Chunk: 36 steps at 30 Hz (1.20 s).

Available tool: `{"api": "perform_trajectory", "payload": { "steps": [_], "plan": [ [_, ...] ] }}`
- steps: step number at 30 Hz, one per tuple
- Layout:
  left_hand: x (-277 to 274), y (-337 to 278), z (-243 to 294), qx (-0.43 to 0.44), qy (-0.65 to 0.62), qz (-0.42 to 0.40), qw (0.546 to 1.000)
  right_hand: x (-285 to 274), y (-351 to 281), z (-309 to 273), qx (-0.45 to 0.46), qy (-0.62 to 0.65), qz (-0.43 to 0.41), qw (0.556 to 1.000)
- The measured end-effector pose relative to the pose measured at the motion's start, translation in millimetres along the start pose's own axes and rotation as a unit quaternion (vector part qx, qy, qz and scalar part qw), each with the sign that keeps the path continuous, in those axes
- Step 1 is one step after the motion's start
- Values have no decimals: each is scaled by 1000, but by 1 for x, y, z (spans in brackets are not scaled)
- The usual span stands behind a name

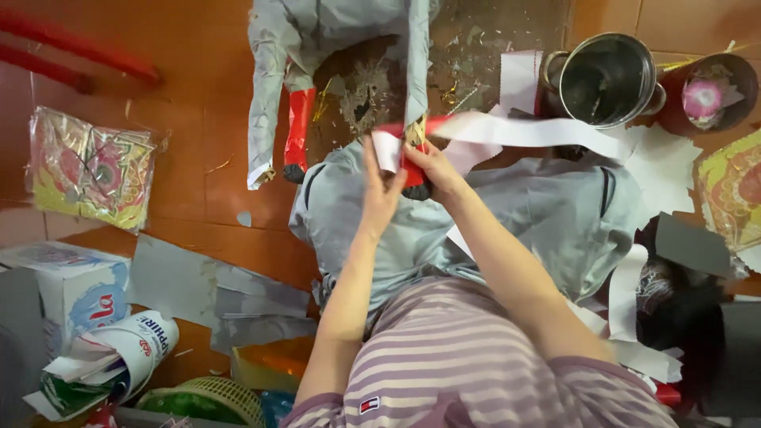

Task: Decorating a giraffe statue with strips of colored paper and adhesive.

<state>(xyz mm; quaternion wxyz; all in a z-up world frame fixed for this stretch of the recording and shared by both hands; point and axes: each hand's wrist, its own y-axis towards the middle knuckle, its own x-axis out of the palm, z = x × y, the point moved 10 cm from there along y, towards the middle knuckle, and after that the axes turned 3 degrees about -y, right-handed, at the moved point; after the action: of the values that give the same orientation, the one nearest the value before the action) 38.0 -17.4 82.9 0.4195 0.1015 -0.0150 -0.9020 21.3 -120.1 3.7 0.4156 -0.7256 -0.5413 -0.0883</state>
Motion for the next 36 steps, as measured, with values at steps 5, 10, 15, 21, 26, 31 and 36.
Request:
{"api": "perform_trajectory", "payload": {
  "steps": [5,10,15,21,26,31,36],
  "plan": [
    [-95,-8,-4,-88,-113,297,944,-12,6,13,16,8,26,999],
    [-31,-44,-130,-333,0,43,942,-15,8,18,13,37,16,999],
    [4,-5,-90,-256,-249,7,934,16,-10,-9,32,78,30,996],
    [-61,64,-57,-171,-226,252,925,17,-17,-7,47,12,57,997],
    [-20,134,59,-86,209,219,949,0,-32,-42,-280,-179,100,938],
    [91,123,72,75,413,-30,907,-30,-29,-26,-263,138,63,953],
    [38,86,16,-19,299,12,954,-126,0,23,-267,36,157,950]
  ]
}}
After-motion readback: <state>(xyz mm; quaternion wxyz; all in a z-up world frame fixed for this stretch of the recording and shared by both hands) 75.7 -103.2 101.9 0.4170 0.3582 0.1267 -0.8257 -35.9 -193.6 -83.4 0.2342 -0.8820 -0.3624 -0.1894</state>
